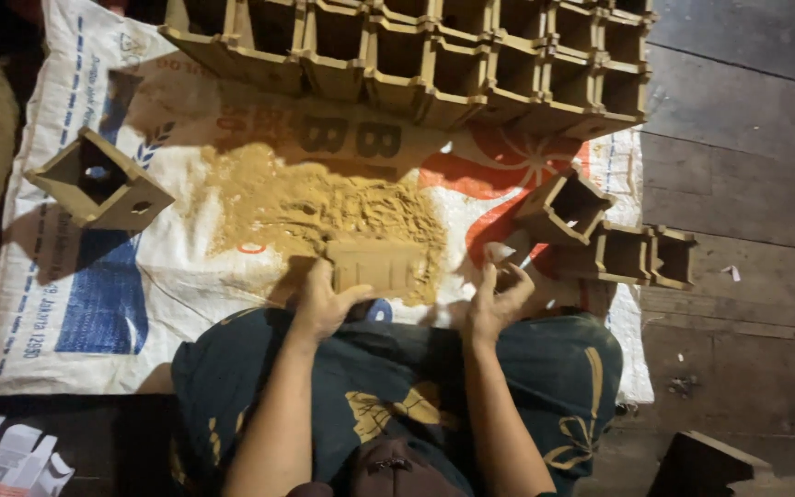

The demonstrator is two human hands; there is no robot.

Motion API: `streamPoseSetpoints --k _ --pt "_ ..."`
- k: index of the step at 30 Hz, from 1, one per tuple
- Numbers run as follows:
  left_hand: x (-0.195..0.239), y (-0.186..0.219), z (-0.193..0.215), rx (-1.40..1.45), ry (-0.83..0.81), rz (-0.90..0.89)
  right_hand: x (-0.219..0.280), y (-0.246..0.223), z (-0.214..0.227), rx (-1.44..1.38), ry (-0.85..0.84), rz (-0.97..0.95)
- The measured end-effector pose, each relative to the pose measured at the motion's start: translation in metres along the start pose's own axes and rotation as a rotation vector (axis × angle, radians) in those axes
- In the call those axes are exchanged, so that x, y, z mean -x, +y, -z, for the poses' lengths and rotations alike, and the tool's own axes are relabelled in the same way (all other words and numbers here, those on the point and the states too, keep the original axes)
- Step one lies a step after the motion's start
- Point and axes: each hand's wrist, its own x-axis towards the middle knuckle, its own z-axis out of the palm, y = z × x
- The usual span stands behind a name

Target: Assembling small wooden boxes by joining pre-cut panels and using sawdust to finish the joints.

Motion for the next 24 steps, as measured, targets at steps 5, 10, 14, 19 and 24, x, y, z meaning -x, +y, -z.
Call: streamPoseSetpoints --k 5,10,14,19,24 --pt "0.02 0.013 0.002 0.045 0.066 0.021 -0.028 0.032 -0.007 0.2 -0.013 -0.106" --pt "0.055 0.027 -0.022 0.131 0.123 0.03 -0.045 0.12 -0.022 0.458 -0.185 -0.074" --pt "0.081 0.027 -0.045 0.606 0.096 0.003 -0.03 0.009 0.006 -0.036 -0.218 -0.107" --pt "0.115 0.04 -0.076 0.723 0.175 -0.025 -0.011 -0.099 0.059 -0.077 -0.332 -0.081" --pt "0.158 0.113 -0.084 0.784 0.12 -0.086 0.002 -0.093 0.086 -0.004 -0.437 0.154"
